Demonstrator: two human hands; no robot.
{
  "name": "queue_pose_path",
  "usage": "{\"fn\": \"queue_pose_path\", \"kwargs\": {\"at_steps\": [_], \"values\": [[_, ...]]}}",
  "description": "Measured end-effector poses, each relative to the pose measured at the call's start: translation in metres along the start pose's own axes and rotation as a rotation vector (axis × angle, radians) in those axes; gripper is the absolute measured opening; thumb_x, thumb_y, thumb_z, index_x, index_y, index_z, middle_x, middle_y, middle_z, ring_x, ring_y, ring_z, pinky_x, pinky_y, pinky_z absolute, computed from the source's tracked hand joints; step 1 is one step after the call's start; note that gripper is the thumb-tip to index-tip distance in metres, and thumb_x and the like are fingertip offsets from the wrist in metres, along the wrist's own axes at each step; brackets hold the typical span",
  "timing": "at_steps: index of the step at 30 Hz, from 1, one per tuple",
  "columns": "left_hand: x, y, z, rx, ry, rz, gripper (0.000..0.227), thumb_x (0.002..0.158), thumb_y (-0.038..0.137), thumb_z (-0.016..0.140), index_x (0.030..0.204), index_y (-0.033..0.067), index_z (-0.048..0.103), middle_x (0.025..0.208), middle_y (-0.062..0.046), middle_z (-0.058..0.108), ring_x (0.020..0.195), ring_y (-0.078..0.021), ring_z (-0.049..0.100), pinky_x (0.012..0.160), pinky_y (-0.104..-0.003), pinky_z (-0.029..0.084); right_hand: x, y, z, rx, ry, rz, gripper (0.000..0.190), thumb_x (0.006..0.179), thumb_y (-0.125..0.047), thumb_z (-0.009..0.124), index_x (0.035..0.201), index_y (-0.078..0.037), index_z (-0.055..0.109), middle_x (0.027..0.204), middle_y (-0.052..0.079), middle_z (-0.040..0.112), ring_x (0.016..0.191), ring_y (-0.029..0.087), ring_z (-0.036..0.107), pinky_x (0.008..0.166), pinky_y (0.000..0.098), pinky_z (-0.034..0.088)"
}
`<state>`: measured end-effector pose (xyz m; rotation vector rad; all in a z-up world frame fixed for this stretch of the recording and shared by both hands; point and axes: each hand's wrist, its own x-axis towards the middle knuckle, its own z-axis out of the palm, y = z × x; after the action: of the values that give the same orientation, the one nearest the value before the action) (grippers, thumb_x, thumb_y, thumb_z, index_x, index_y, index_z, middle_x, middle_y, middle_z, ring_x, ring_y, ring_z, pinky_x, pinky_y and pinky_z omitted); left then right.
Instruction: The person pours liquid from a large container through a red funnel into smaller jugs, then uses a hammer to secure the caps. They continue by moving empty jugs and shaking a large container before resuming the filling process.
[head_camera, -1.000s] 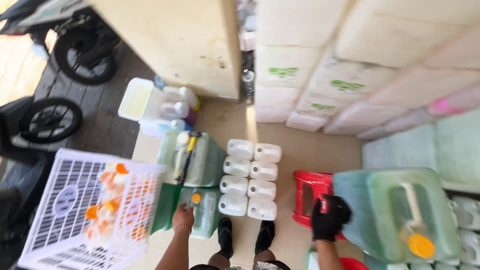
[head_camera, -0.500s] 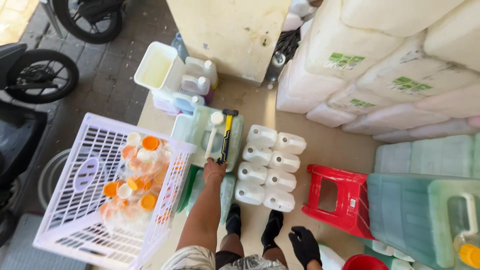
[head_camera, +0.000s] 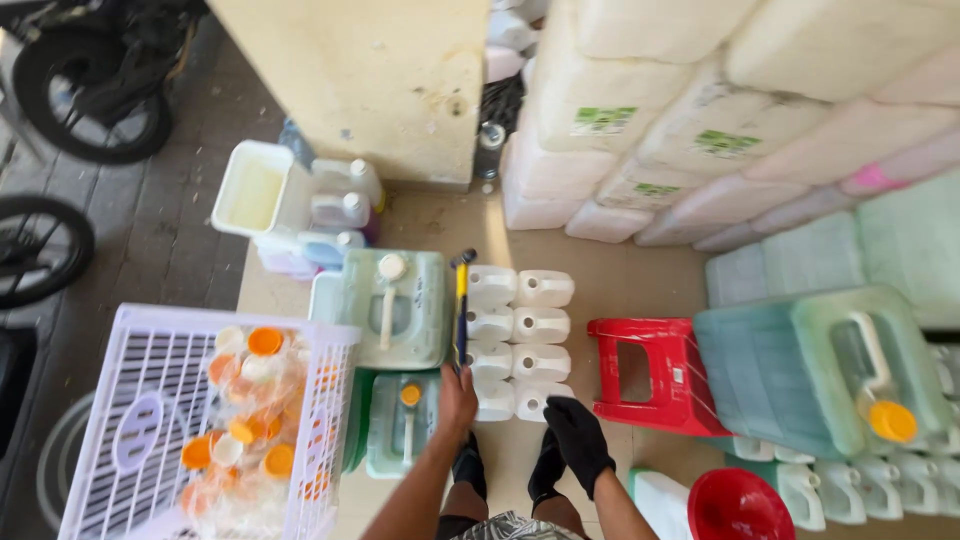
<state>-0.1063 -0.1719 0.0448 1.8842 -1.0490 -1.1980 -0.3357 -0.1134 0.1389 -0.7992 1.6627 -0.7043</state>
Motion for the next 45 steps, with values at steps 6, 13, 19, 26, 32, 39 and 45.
{"fn": "queue_pose_path", "kwargs": {"at_steps": [6, 13, 19, 26, 32, 39, 45], "values": [[-0.167, 0.071, 0.055, -0.007, -0.499, 0.133, 0.039, 0.101, 0.032, 0.051, 0.128, 0.0046, 0.046, 0.096, -0.028, 0.067, 0.090, -0.0504, 0.064, 0.078, -0.056, 0.049, -0.023, -0.071, -0.046, 0.358, 0.037, 0.138, 0.058, 0.091, -0.029, 0.063, 0.145, -0.025, 0.044, 0.102, 0.003, 0.067, 0.084, 0.019, 0.068, 0.071, 0.0371, 0.058], [-0.204, 0.197, 0.142, 0.223, -0.901, 0.777, 0.041, 0.100, 0.026, 0.058, 0.131, 0.0027, 0.046, 0.115, -0.022, 0.061, 0.107, -0.0416, 0.058, 0.094, -0.052, 0.038, -0.071, -0.045, -0.203, 0.336, 0.621, -0.173, 0.025, 0.098, -0.026, 0.065, 0.115, -0.008, 0.061, 0.088, 0.006, 0.063, 0.069, 0.016, 0.062, 0.059, 0.0324, 0.053], [-0.204, 0.299, 0.253, 0.177, -1.439, 0.931, 0.044, 0.098, 0.024, 0.064, 0.136, 0.0067, 0.050, 0.129, -0.020, 0.058, 0.120, -0.0400, 0.057, 0.103, -0.049, 0.045, -0.126, -0.055, -0.359, 0.425, 0.894, -0.305, 0.016, 0.099, -0.021, 0.057, 0.110, -0.011, 0.052, 0.072, 0.002, 0.059, 0.056, 0.015, 0.061, 0.050, 0.0328, 0.052], [-0.097, 0.374, 0.406, 0.528, -0.908, 1.270, 0.037, 0.085, 0.013, 0.071, 0.122, 0.0173, 0.072, 0.124, -0.009, 0.067, 0.121, -0.0328, 0.058, 0.105, -0.047, 0.044, -0.219, -0.150, -0.479, 0.254, 1.145, -0.543, 0.008, 0.102, -0.008, 0.055, 0.109, -0.007, 0.053, 0.077, -0.001, 0.059, 0.059, 0.010, 0.056, 0.051, 0.0276, 0.047], [-0.064, 0.361, 0.456, 0.504, -0.882, 1.307, 0.028, 0.084, 0.014, 0.075, 0.112, 0.0149, 0.075, 0.119, -0.006, 0.067, 0.124, -0.0304, 0.053, 0.111, -0.044, 0.039, -0.089, -0.018, -0.463, 0.604, 1.098, -0.232, 0.012, 0.105, -0.016, 0.055, 0.098, -0.009, 0.049, 0.070, 0.002, 0.054, 0.056, 0.014, 0.056, 0.049, 0.0308, 0.047], [-0.062, 0.355, 0.451, 0.453, -0.901, 1.258, 0.016, 0.083, 0.016, 0.078, 0.099, 0.0167, 0.078, 0.108, 0.000, 0.069, 0.119, -0.0267, 0.056, 0.111, -0.041, 0.043, -0.106, 0.030, -0.439, 0.878, 0.864, -0.108, 0.038, 0.106, -0.044, 0.044, 0.091, -0.011, 0.054, 0.063, 0.004, 0.053, 0.047, 0.021, 0.056, 0.043, 0.0370, 0.050], [-0.072, 0.368, 0.439, 0.448, -0.922, 1.343, 0.027, 0.071, 0.020, 0.083, 0.097, 0.0152, 0.078, 0.103, -0.003, 0.069, 0.113, -0.0298, 0.056, 0.113, -0.047, 0.038, -0.077, 0.035, -0.399, 0.793, 0.820, 0.097, 0.032, 0.106, -0.045, 0.050, 0.101, -0.013, 0.051, 0.072, 0.009, 0.049, 0.058, 0.024, 0.050, 0.051, 0.0383, 0.042]]}}
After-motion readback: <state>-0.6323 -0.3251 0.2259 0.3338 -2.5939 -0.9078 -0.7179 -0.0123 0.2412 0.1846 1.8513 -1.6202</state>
